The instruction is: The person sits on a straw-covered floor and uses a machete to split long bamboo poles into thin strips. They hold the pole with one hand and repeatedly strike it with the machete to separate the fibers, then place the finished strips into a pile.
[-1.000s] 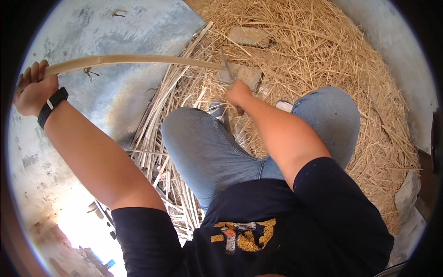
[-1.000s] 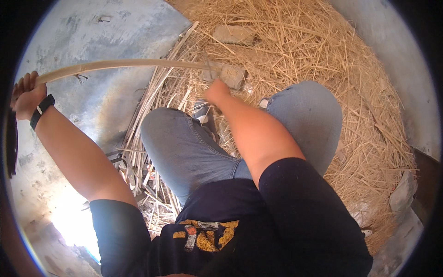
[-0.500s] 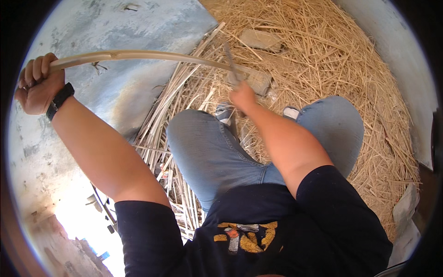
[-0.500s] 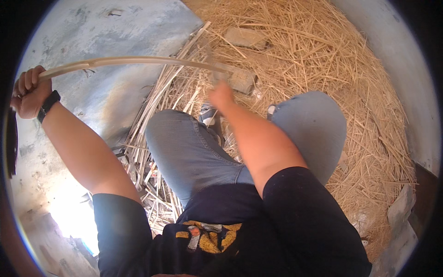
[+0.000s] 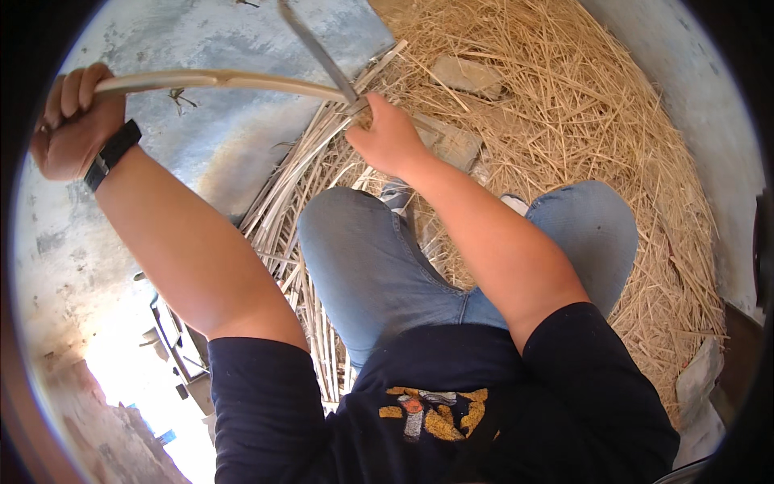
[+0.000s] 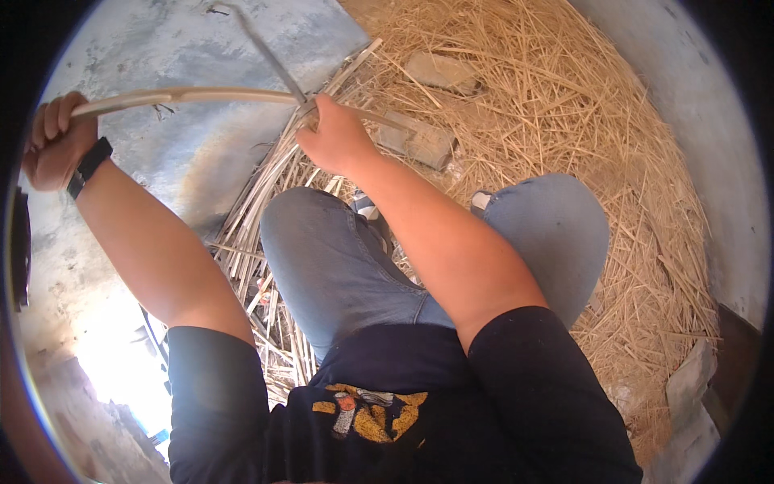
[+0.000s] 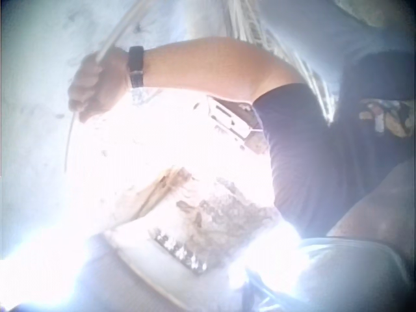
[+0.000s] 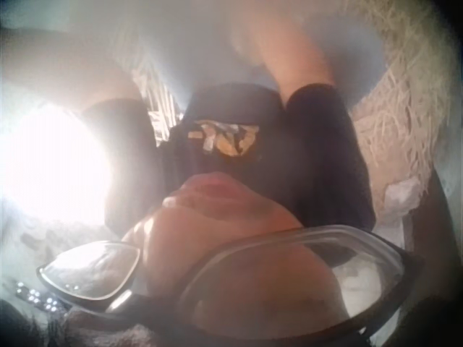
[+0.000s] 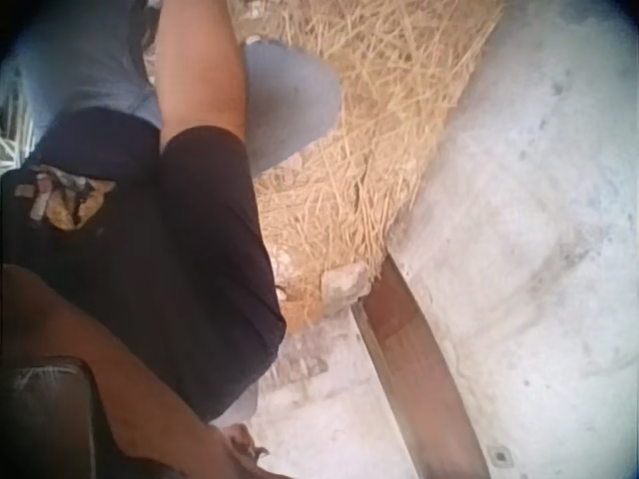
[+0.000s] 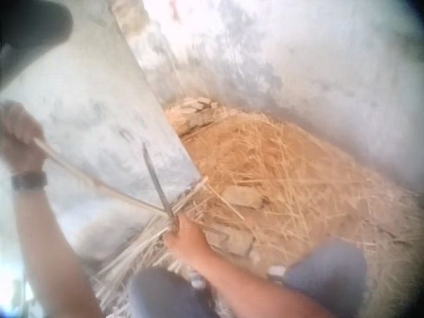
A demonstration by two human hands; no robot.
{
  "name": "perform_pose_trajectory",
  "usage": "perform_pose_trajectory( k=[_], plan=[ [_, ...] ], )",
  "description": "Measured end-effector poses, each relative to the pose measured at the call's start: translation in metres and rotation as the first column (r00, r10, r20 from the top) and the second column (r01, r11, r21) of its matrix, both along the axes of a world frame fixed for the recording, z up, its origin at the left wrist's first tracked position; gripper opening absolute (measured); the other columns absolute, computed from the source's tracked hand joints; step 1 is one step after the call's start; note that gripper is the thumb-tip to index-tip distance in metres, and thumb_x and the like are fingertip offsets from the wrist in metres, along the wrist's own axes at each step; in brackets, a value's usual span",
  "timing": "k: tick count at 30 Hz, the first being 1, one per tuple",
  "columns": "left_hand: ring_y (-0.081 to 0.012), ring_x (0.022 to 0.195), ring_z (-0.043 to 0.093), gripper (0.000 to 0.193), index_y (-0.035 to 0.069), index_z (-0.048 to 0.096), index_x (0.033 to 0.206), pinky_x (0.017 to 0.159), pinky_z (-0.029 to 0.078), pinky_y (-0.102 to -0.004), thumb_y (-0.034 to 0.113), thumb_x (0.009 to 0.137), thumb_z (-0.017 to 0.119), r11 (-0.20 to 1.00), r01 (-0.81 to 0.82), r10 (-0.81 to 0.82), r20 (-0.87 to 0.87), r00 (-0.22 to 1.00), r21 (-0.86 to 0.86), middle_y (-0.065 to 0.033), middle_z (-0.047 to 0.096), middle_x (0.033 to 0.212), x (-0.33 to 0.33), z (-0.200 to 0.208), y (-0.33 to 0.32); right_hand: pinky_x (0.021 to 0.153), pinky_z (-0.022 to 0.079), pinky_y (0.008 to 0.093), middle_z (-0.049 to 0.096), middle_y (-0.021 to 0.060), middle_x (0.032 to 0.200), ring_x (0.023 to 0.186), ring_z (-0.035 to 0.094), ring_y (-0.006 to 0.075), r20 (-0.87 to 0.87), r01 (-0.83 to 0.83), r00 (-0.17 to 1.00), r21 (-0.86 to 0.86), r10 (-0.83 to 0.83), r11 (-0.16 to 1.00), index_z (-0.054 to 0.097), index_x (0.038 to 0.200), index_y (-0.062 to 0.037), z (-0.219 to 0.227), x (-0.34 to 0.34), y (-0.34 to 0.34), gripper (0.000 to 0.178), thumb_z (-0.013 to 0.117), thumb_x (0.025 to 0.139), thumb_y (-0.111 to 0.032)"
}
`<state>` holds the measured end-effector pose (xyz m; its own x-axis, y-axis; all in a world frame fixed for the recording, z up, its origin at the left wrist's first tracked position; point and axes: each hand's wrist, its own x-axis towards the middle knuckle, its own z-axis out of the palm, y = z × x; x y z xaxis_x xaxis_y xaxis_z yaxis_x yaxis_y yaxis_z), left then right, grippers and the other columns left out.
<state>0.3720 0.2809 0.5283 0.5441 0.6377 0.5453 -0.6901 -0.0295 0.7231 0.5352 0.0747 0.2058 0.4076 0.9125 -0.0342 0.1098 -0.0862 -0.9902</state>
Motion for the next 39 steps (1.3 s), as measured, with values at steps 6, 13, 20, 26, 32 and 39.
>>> perform_pose_trajectory(
  k=[6,13,20,26,32,39],
  plan=[
    [-0.0103,0.044,0.036,0.019,0.024,0.045,0.054,0.048,0.032,-0.0272,0.036,0.066,0.053,0.999,-0.021,0.021,-0.003,1.0,0.029,0.0088,0.04,0.052,-0.028,-0.003,0.004,0.085,0.054,0.044,0.069,0.0246,0.111,0.1,0.069,0.0369,0.034,0.209,0.977,-0.299,-0.209,0.931,0.057,0.126,-0.0005,-0.119,-0.009,-0.037,0.046,0.068,0.086,-0.022],
    [-0.0105,0.046,0.029,0.023,0.019,0.047,0.058,0.051,0.027,-0.0278,0.037,0.071,0.054,0.995,-0.101,0.101,0.022,0.995,0.014,0.0069,0.037,0.053,-0.051,-0.013,0.02,0.098,0.053,0.0444,0.065,0.0285,0.124,0.116,0.064,0.04,0.064,0.161,0.984,-0.717,-0.166,0.679,0.051,0.131,0.0059,-0.157,0.006,-0.05,0.058,0.072,0.085,-0.024],
    [-0.0105,0.046,0.025,0.035,0.017,0.045,0.061,0.051,0.024,-0.0279,0.043,0.084,0.05,0.952,-0.299,0.298,0.025,0.954,0.069,0.0057,0.032,0.054,-0.069,-0.02,0.046,0.093,0.055,0.0457,0.067,0.0288,0.115,0.107,0.067,0.0409,0.056,0.093,0.996,-0.455,-0.075,0.886,0.052,0.126,0.0072,-0.092,-0.005,-0.009,0.053,0.07,0.086,-0.023],
    [-0.0109,0.047,0.025,0.035,0.017,0.046,0.062,0.049,0.024,-0.0278,0.044,0.085,0.05,0.965,-0.249,0.247,0.032,0.969,0.085,0.0056,0.032,0.055,-0.086,-0.025,0.049,0.087,0.056,0.0462,0.069,0.0258,0.109,0.1,0.07,0.0379,0.051,-0.1,0.993,-0.075,0.104,0.992,0.052,0.121,0.0045,-0.038,-0.013,-0.004,0.043,0.066,0.087,-0.018],
    [-0.0103,0.047,0.025,0.032,0.017,0.047,0.063,0.049,0.024,-0.0275,0.04,0.085,0.05,0.931,-0.361,0.359,0.038,0.933,0.053,0.0059,0.034,0.056,-0.093,-0.031,0.025,0.092,0.054,0.0456,0.069,0.026,0.112,0.106,0.068,0.0403,0.071,0.084,0.996,-0.386,-0.061,0.919,0.053,0.12,0.0042,-0.118,-0.012,-0.029,0.042,0.065,0.085,-0.015],
    [-0.0105,0.049,0.024,0.032,0.017,0.049,0.07,0.051,0.023,-0.0278,0.042,0.09,0.051,0.941,-0.322,0.317,0.06,0.946,0.107,0.0051,0.034,0.059,-0.064,-0.039,-0.003,0.096,0.053,0.0458,0.066,0.0298,0.12,0.113,0.065,0.0429,0.117,0.205,0.978,-0.656,-0.171,0.726,0.054,0.129,0.0034,-0.149,0.004,-0.038,0.053,0.067,0.083,-0.02]
  ],
)
